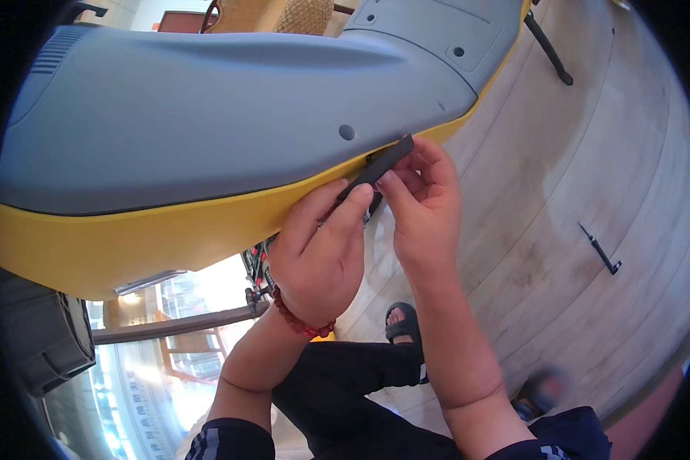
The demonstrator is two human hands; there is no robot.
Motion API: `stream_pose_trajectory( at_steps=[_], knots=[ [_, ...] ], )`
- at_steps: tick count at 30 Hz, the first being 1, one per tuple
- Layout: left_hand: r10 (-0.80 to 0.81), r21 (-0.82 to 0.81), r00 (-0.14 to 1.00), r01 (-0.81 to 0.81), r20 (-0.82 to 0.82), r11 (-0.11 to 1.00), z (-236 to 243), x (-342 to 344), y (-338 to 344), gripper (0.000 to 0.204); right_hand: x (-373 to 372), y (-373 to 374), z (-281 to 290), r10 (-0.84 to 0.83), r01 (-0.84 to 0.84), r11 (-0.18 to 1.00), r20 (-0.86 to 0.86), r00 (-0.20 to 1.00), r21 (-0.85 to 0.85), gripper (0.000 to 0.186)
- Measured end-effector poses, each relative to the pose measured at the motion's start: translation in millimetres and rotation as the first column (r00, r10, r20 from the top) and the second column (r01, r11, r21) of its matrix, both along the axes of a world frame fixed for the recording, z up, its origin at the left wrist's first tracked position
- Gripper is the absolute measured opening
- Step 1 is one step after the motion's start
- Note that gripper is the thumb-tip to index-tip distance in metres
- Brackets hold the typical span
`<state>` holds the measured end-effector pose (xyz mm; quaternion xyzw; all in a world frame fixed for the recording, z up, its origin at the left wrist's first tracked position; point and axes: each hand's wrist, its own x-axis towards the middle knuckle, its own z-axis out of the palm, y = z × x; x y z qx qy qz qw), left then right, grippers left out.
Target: Repairing a scooter by using a screwdriver to remove and re-install screws on the plastic body panels.
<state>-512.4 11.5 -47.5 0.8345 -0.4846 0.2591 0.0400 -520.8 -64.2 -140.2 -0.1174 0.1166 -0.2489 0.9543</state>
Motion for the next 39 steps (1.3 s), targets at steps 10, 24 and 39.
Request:
stream_pose_trajectory(
  at_steps=[10, 24, 39],
  knots=[
    [0.072, 0.061, 0.995, -0.067, -0.075, 0.996, 12.1, -11.6, -2.3, 0.034, 0.6, 0.9, 3.4, -0.033, 0.032, 0.999, -0.033, 0.999, -0.01, 0.039],
    [0.093, 0.059, 0.985, -0.085, -0.146, 0.995, 15.4, -6.7, -12.0, 0.023, -3.7, -5.3, 15.2, 0.13, -0.114, 0.987, -0.153, 0.98, 0.11, 0.038],
    [-0.17, 0.479, 0.93, -0.008, 0.326, 0.878, 40.5, -0.1, -32.9, 0.023, 0.3, -24.9, 4.9, 0.057, -0.075, 0.986, -0.124, 0.991, -0.149, 0.034]
  ],
)
